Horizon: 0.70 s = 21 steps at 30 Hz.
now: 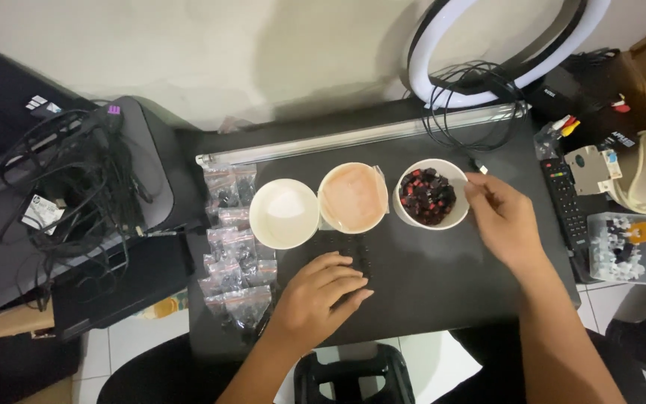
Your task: Sorting and bagging small electronic components, specifically keyboard switches, into plastic bags and bowls.
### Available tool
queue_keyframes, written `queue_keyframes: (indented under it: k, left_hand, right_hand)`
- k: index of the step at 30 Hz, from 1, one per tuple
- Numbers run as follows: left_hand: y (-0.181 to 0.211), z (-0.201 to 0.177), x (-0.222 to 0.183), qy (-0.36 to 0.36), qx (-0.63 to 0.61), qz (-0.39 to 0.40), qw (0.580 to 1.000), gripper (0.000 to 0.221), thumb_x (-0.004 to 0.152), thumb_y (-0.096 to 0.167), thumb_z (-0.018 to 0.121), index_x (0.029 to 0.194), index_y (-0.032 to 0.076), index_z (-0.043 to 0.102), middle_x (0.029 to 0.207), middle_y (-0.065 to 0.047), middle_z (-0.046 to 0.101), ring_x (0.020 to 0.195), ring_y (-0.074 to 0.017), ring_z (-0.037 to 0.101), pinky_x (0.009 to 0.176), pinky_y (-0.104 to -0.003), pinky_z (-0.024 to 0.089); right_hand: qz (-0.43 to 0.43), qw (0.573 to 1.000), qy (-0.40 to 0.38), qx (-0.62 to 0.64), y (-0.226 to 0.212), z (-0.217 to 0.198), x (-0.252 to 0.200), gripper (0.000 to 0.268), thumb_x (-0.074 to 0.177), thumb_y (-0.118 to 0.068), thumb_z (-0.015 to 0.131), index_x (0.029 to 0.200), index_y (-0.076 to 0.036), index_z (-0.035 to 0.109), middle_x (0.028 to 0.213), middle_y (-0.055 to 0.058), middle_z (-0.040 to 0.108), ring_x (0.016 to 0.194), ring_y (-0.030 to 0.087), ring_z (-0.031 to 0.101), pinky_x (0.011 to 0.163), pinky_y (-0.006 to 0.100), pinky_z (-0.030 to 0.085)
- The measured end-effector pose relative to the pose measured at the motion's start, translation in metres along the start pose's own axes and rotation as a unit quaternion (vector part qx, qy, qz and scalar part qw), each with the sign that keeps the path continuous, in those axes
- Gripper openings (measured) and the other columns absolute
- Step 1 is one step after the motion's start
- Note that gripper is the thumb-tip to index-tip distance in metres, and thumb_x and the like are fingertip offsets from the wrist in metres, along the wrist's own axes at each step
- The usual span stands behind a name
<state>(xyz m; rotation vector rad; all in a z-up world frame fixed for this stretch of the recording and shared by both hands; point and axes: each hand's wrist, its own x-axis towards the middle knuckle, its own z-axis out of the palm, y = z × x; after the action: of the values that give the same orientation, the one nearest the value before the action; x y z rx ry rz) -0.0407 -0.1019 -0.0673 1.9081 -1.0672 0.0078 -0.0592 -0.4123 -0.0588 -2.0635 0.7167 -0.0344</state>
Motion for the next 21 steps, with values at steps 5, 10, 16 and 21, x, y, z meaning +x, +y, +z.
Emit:
queue_keyframes:
  k: [5,10,16,21]
  left_hand:
    - [0.001,0.001,-0.004,-0.009,-0.025,-0.018,0.999,0.015,0.095,0.014,0.073,0.099,0.000,0.076,0.099,-0.012,0.077,0.102,-0.0291,0.071,0.107,-0.049,0.054]
    - [-0.003,0.005,-0.002,0.002,-0.019,-0.014,1.000,0.014,0.095,0.014,0.074,0.097,0.000,0.077,0.095,-0.010,0.078,0.092,-0.0251,0.072,0.100,-0.043,0.057]
    - [0.009,0.024,0.016,0.080,-0.004,-0.106,0.991,0.011,0.094,0.015,0.073,0.097,0.006,0.078,0.081,-0.003,0.076,0.067,-0.0169,0.067,0.066,-0.032,0.057]
    - [0.003,0.064,0.039,-0.037,-0.092,-0.322,0.942,0.032,0.104,0.030,0.060,0.102,0.003,0.076,0.071,-0.010,0.074,0.051,-0.0155,0.068,0.040,-0.025,0.056]
  right_hand:
    - [0.035,0.998,-0.012,-0.045,-0.021,-0.001,-0.007,0.039,0.102,-0.042,0.058,0.119,-0.011,0.075,0.078,0.006,0.066,0.064,0.020,0.061,0.063,0.032,0.047]
    - [-0.012,0.994,-0.054,-0.097,-0.016,0.001,-0.004,0.045,0.112,-0.040,0.046,0.081,-0.007,0.050,0.067,0.004,0.044,0.068,0.018,0.040,0.064,0.035,0.032]
    - [-0.021,0.992,-0.066,-0.109,-0.017,-0.002,-0.009,0.034,0.110,-0.031,0.042,0.110,-0.008,0.067,0.071,0.008,0.058,0.068,0.022,0.051,0.064,0.037,0.038]
    - [-0.058,0.996,-0.027,-0.056,-0.027,-0.001,-0.022,0.038,0.111,-0.024,0.050,0.127,0.004,0.070,0.083,0.029,0.073,0.082,0.040,0.073,0.077,0.053,0.057]
